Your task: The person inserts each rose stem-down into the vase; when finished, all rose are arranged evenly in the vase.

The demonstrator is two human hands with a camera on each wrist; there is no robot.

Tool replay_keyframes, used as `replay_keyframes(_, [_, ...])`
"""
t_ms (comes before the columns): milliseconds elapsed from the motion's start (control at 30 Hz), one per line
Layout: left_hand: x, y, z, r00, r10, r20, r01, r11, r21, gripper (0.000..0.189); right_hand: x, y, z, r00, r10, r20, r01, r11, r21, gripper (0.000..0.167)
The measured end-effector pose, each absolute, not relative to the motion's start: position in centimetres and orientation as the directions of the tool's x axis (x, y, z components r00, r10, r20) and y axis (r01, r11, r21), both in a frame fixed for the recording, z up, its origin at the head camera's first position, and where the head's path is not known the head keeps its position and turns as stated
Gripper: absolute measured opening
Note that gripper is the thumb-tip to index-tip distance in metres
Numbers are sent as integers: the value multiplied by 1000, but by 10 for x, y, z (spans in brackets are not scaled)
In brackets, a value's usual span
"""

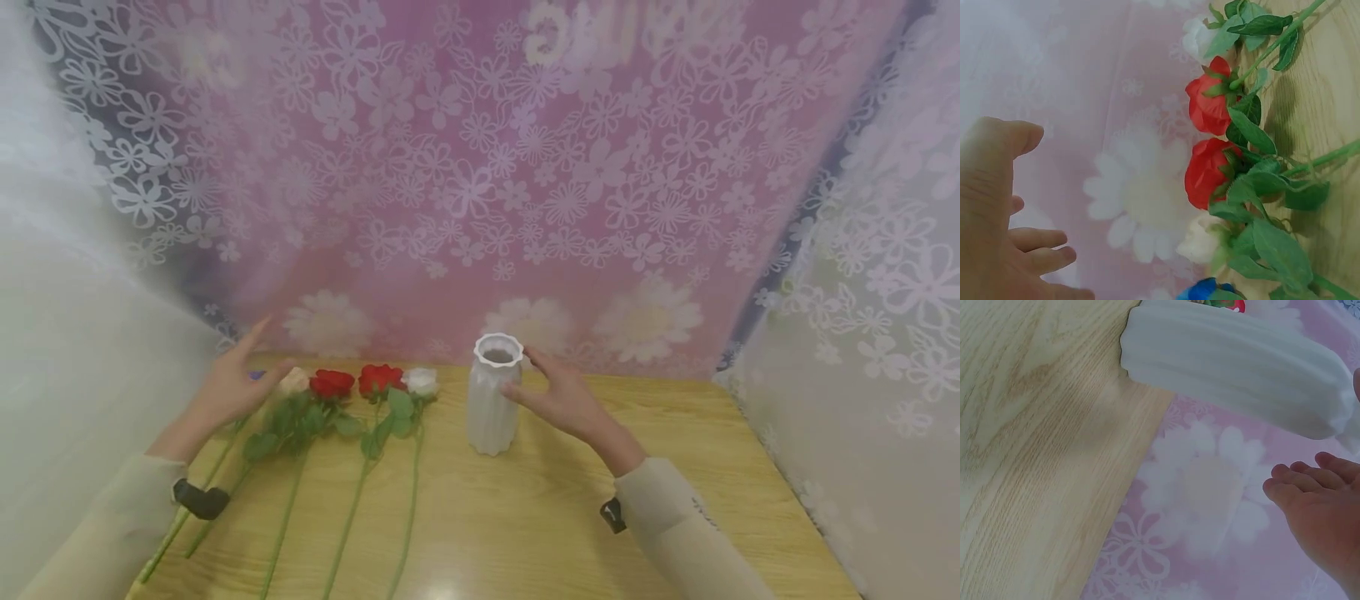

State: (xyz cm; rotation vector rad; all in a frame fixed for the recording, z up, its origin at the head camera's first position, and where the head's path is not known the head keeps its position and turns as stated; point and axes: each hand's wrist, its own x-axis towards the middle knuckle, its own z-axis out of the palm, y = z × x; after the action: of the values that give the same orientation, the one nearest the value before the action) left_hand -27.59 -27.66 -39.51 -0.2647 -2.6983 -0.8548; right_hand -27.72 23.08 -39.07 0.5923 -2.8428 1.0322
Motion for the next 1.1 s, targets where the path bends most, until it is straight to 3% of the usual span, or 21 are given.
replay_keyframes(333, [-260,-312,-409,-967,56,250,219,688,692,76,-276,227,-393,-909,-344,236,-416,692,-590,83])
replay_keyframes(733, [-246,-358,-427,-995,34,96,97,608,788,68,-281,223,-392,-867,-393,306,-498,675,-544,71])
replay_keyframes(1100, [-235,-375,-460,-1000,25,14,27,690,723,70,-280,223,-394,-884,-383,268,-466,680,-566,76])
